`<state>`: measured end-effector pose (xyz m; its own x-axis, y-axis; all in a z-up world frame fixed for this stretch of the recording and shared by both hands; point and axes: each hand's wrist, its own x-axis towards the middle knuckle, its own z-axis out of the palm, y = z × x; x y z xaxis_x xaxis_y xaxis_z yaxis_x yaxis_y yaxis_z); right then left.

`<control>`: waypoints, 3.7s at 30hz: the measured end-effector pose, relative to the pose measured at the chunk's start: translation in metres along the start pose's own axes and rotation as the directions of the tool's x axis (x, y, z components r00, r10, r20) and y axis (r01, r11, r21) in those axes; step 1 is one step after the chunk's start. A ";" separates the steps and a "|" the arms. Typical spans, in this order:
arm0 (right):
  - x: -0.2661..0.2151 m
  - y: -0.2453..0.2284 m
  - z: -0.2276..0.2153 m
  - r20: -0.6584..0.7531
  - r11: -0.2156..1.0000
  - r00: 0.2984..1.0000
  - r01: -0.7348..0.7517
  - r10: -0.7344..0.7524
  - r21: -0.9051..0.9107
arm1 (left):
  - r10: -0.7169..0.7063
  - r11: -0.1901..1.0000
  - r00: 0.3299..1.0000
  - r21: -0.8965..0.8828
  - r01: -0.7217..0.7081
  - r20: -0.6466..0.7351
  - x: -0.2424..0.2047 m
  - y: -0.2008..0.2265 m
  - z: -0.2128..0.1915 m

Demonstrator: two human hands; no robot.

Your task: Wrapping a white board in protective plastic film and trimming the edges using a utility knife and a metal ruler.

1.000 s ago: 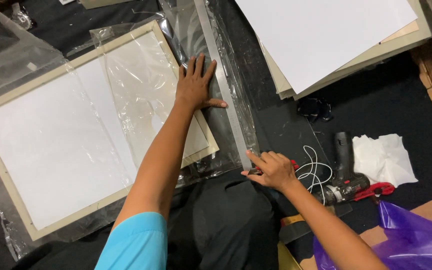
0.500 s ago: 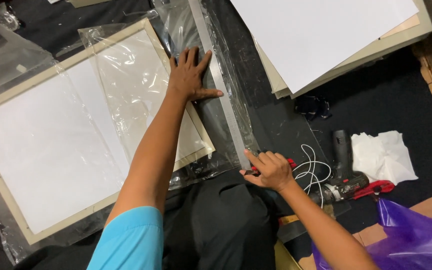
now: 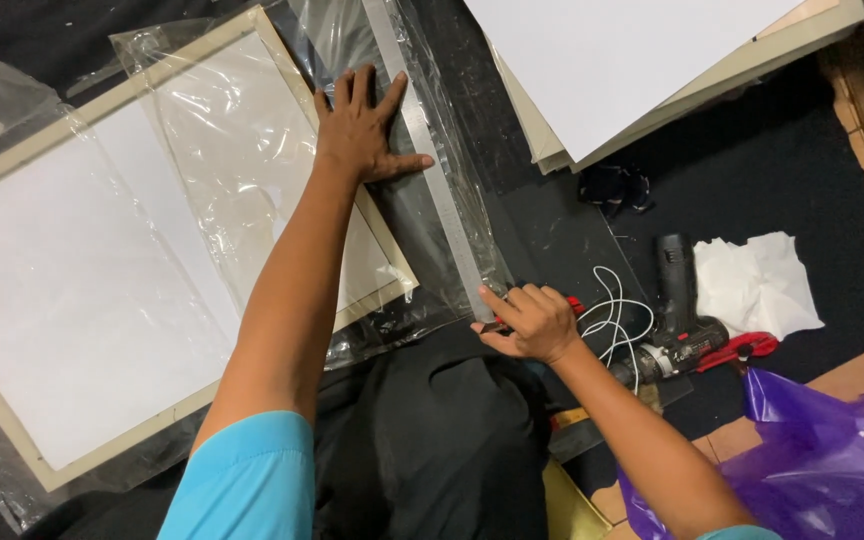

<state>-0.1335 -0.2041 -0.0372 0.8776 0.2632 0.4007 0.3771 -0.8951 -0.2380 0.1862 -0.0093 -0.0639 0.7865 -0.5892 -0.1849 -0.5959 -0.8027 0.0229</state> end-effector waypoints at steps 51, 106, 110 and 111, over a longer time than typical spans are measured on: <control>0.064 -0.005 -0.014 0.404 0.355 0.411 -0.911 0.818 0.209 | 0.044 0.998 0.998 -0.052 -0.046 -0.034 0.012 -0.006 -0.017; 0.289 0.081 0.104 0.290 0.400 0.712 -0.630 0.639 0.666 | -0.047 0.985 0.978 0.173 0.012 0.203 0.059 -0.010 -0.022; 0.315 0.125 0.168 -0.103 0.862 0.903 -0.356 0.417 0.360 | -0.019 0.984 0.980 0.179 -0.017 0.200 0.069 -0.013 -0.021; 0.319 0.133 0.182 -0.137 0.885 0.901 -0.358 0.411 0.300 | -0.016 0.977 0.978 0.211 -0.030 0.209 0.070 -0.014 -0.021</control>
<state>0.2504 -0.1734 -0.1015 0.9052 -0.1800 0.3849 0.1084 -0.7779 -0.6189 0.2531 -0.0416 -0.0566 0.7444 -0.5442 -0.3869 -0.6398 -0.7472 -0.1798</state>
